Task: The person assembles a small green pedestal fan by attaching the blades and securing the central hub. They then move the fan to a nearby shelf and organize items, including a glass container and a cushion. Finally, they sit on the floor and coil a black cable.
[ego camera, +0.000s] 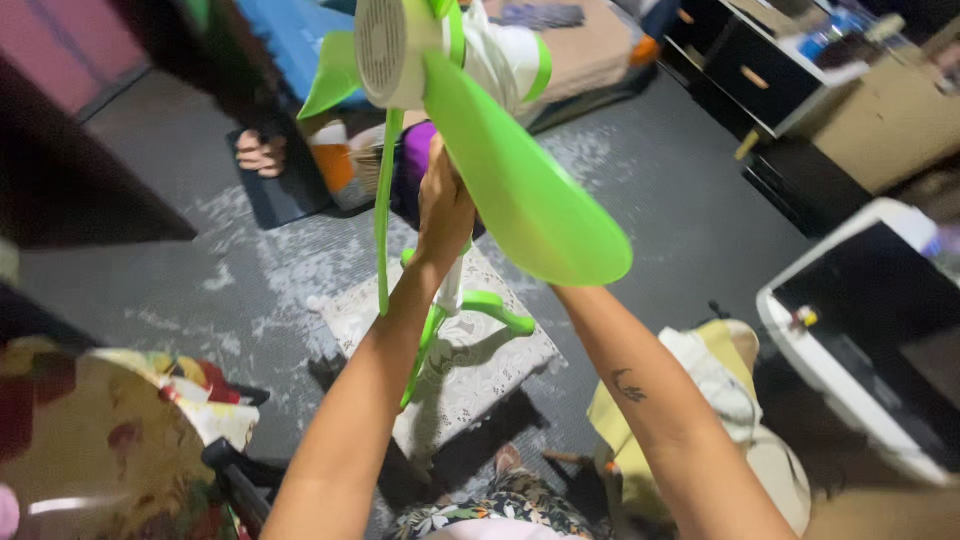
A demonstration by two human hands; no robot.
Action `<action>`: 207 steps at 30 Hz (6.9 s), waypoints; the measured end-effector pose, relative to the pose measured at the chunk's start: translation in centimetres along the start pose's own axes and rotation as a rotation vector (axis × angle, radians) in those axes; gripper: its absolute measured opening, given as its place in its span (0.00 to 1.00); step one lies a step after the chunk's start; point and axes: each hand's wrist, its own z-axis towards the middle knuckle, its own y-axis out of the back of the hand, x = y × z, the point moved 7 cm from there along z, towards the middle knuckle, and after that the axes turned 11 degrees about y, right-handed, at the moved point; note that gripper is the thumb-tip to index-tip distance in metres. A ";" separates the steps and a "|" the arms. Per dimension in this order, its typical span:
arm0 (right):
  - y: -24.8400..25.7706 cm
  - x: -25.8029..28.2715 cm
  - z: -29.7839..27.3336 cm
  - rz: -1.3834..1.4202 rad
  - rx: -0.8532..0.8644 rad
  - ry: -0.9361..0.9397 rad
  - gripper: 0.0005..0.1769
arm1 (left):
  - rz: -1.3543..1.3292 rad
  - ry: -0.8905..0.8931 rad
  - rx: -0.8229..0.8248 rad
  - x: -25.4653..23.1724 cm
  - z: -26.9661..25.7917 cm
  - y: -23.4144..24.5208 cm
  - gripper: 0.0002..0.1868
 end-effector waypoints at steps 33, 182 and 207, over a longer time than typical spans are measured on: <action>38.1 1.9 4.0 -0.196 -0.498 0.030 0.26 | -0.211 -0.120 0.243 -8.8 2.5 -34.7 0.22; 55.9 -29.2 19.8 -0.149 -0.636 -0.576 0.27 | 0.122 -0.088 0.752 42.7 15.0 -74.9 0.10; 71.9 -34.2 34.6 -1.153 -0.350 -0.367 0.18 | 0.186 0.127 0.752 37.3 29.9 -88.9 0.21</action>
